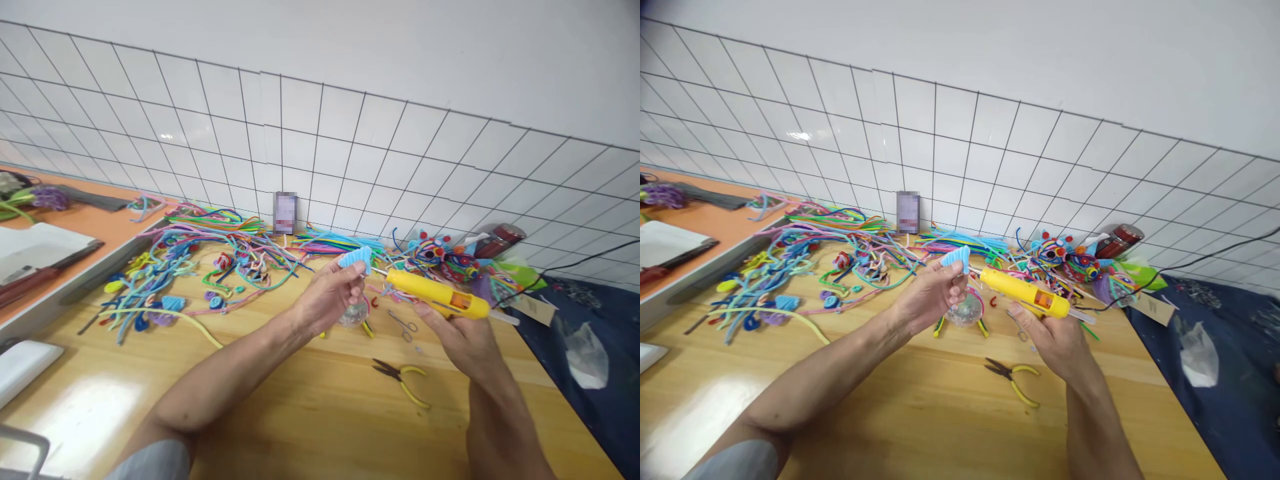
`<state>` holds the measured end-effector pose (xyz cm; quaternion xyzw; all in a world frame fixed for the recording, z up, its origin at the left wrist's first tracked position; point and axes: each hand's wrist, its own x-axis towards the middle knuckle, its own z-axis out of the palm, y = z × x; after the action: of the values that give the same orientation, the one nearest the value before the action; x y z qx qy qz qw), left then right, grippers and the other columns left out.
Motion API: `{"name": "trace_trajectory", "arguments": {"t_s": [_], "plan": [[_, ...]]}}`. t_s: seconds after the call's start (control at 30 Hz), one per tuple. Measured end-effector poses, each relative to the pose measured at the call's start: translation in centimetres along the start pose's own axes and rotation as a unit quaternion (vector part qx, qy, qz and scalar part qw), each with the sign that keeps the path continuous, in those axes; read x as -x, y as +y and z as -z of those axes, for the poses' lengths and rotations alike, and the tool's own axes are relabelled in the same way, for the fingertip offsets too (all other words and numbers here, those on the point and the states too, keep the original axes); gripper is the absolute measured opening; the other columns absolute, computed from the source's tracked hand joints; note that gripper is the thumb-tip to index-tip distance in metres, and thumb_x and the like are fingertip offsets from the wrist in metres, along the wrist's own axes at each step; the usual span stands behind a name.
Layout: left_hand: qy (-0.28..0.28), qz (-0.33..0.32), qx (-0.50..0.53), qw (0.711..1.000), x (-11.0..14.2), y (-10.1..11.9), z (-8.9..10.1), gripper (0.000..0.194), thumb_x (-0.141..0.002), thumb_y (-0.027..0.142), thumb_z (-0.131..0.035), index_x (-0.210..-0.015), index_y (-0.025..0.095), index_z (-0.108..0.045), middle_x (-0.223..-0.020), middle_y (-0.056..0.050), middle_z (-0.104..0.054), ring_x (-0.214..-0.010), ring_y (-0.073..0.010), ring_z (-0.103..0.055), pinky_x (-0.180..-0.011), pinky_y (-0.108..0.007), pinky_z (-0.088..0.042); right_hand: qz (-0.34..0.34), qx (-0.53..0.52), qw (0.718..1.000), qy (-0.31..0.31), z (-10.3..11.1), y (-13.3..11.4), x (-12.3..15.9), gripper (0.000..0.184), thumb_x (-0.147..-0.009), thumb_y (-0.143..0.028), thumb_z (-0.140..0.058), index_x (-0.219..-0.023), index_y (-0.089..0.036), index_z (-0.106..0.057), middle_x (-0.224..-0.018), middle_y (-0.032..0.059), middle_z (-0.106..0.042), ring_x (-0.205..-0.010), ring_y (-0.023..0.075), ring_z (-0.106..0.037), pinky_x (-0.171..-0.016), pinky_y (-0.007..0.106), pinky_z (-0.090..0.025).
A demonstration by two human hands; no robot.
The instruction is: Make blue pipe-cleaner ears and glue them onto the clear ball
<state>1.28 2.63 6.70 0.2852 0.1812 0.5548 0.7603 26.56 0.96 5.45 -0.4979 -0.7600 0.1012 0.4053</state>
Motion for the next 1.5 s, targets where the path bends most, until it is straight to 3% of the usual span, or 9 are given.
{"name": "trace_trajectory", "arguments": {"t_s": [0.33,0.57,1.1,1.3,1.5], "plan": [[0.002,0.014,0.017,1.000,-0.1,0.0,0.2,0.044,-0.063,0.035,-0.103,-0.076,0.013,-0.066,-0.063,0.006,-0.056,-0.049,-0.0026,-0.046,-0.045,-0.014,-0.040,-0.004,-0.010,1.000,-0.007,0.0,-0.3,-0.2,0.018,-0.093,-0.043,-0.072,-0.095,-0.027,-0.078,-0.078,0.0039,-0.078,-0.091,0.0311,-0.077,-0.077,0.037,-0.065],[0.004,0.015,0.024,1.000,-0.2,-0.1,0.4,0.043,-0.064,0.034,-0.102,-0.077,0.013,-0.067,-0.063,0.006,-0.057,-0.049,-0.0027,-0.047,-0.044,-0.014,-0.040,-0.001,-0.009,1.000,-0.002,0.1,-0.3,-0.2,0.015,-0.091,-0.041,-0.073,-0.091,-0.027,-0.079,-0.068,0.0032,-0.074,-0.092,0.0314,-0.078,-0.081,0.036,-0.065],[-0.001,0.014,0.023,1.000,-0.4,-0.2,0.5,0.043,-0.064,0.036,-0.102,-0.075,0.013,-0.067,-0.059,0.006,-0.055,-0.048,-0.0028,-0.047,-0.045,-0.014,-0.040,-0.008,0.003,1.000,-0.008,0.1,-0.9,-0.1,0.012,-0.092,-0.038,-0.072,-0.092,-0.026,-0.076,-0.075,0.0028,-0.077,-0.098,0.0289,-0.077,-0.084,0.033,-0.064],[-0.005,0.010,0.023,1.000,-0.5,-0.3,0.7,0.041,-0.067,0.035,-0.101,-0.075,0.013,-0.068,-0.060,0.006,-0.056,-0.048,-0.0026,-0.047,-0.045,-0.014,-0.040,-0.005,-0.002,1.000,-0.009,0.0,-0.9,-0.2,0.014,-0.092,-0.041,-0.071,-0.089,-0.028,-0.076,-0.062,0.0016,-0.070,-0.096,0.0314,-0.078,-0.083,0.036,-0.065],[-0.007,0.010,0.024,1.000,-0.6,-0.4,0.9,0.041,-0.068,0.036,-0.101,-0.074,0.013,-0.067,-0.063,0.004,-0.058,-0.049,-0.0028,-0.047,-0.045,-0.014,-0.039,-0.008,-0.009,1.000,-0.002,0.0,-1.0,-0.3,0.014,-0.090,-0.042,-0.072,-0.087,-0.030,-0.078,-0.064,0.0023,-0.072,-0.094,0.0333,-0.078,-0.079,0.037,-0.066]]}}
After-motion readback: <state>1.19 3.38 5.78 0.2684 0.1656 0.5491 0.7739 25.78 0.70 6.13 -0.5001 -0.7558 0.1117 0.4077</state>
